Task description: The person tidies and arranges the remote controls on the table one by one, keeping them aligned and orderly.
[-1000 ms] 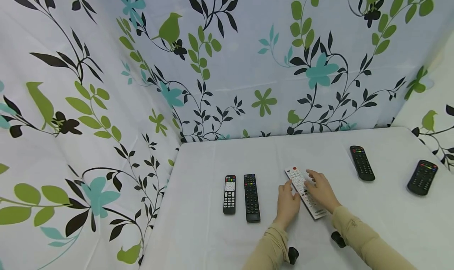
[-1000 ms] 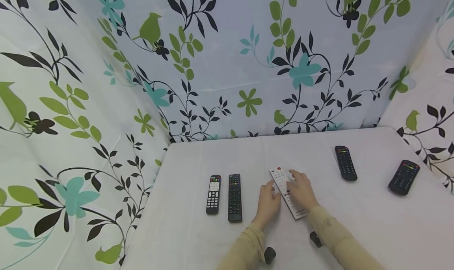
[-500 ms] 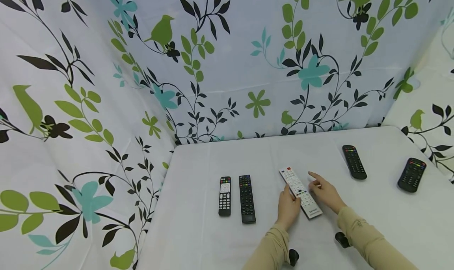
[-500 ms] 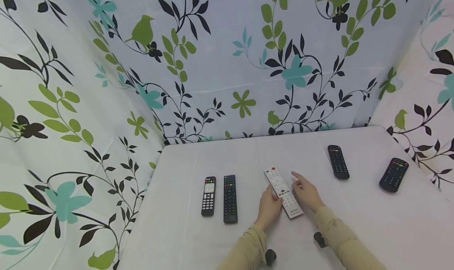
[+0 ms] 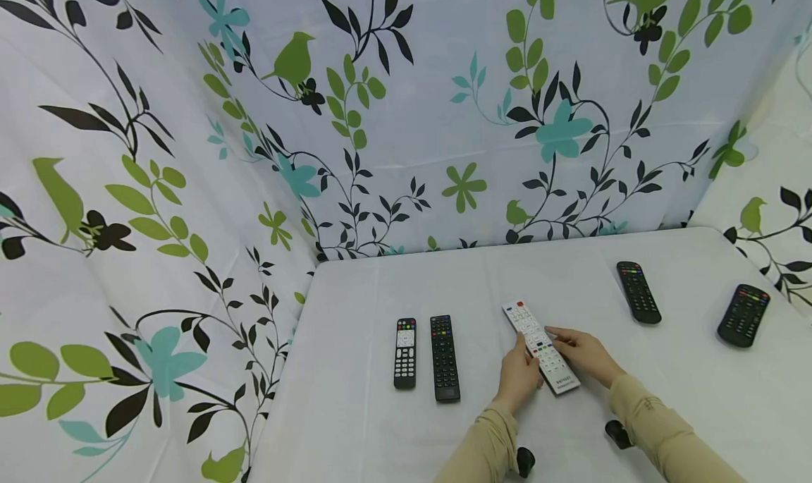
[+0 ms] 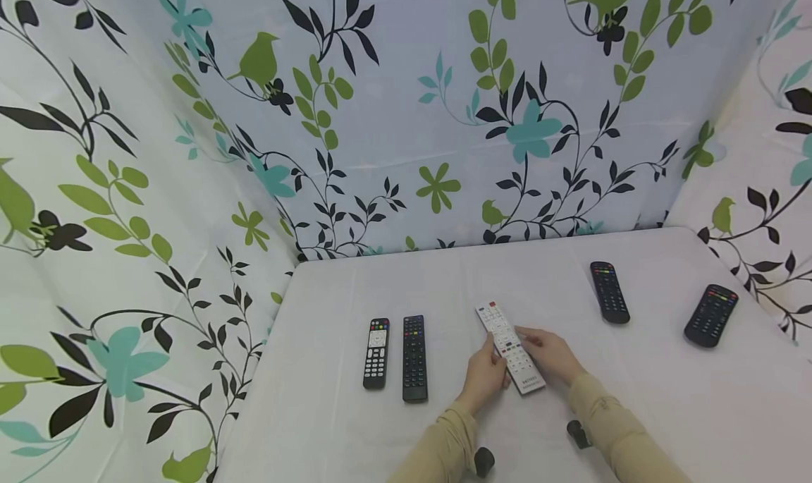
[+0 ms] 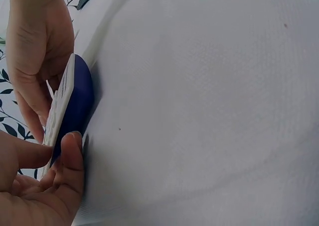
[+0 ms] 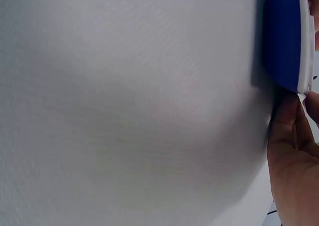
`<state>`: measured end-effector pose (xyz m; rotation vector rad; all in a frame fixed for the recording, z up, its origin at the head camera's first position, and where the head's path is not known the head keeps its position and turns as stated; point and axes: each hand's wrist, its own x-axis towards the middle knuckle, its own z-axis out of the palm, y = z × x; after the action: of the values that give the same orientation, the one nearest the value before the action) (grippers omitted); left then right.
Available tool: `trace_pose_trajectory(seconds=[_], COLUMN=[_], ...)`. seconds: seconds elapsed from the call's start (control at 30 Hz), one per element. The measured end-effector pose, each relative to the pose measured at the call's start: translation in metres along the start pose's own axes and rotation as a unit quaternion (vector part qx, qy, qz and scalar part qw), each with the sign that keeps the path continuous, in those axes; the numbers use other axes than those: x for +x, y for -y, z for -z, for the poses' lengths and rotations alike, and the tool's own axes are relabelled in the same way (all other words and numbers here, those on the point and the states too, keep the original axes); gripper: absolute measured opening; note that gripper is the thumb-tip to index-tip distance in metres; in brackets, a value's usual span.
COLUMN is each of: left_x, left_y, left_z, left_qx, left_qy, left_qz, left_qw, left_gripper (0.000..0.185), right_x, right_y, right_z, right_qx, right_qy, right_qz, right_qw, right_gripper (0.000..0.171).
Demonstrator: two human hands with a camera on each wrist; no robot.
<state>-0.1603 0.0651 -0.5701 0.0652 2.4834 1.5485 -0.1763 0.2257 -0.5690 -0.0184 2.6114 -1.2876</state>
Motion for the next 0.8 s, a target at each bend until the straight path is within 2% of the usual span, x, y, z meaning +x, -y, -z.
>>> trace_pose_trajectory(seconds=[0.17, 0.47, 0.7, 0.8], left_x=[-0.001, 0.0, -0.005, -0.006], left_y=[-0.001, -0.004, -0.004, -0.002], left_z=[0.006, 0.017, 0.033, 0.039], left_qx=[0.027, 0.089, 0.134, 0.147], left_qy=[-0.006, 0.002, -0.002, -0.005], left_qz=[0.006, 0.032, 0.037, 0.05], left_qw=[0.9996, 0.9955, 0.9904, 0.9879], left_gripper=[0.057, 0.055, 0.053, 0.053], right_x=[-0.001, -0.003, -0.004, -0.004], right_y=[0.005, 0.015, 0.024, 0.029], right_z=[-0.006, -0.016, -0.031, -0.038], right_qx=[-0.016, -0.02, -0.02, -0.015], right_qy=[-0.002, 0.004, 0.01, 0.013], right_qz=[0.006, 0.01, 0.009, 0.007], right_qw=[1.0, 1.0, 1.0, 1.0], right_gripper=[0.041, 0.042, 0.044, 0.045])
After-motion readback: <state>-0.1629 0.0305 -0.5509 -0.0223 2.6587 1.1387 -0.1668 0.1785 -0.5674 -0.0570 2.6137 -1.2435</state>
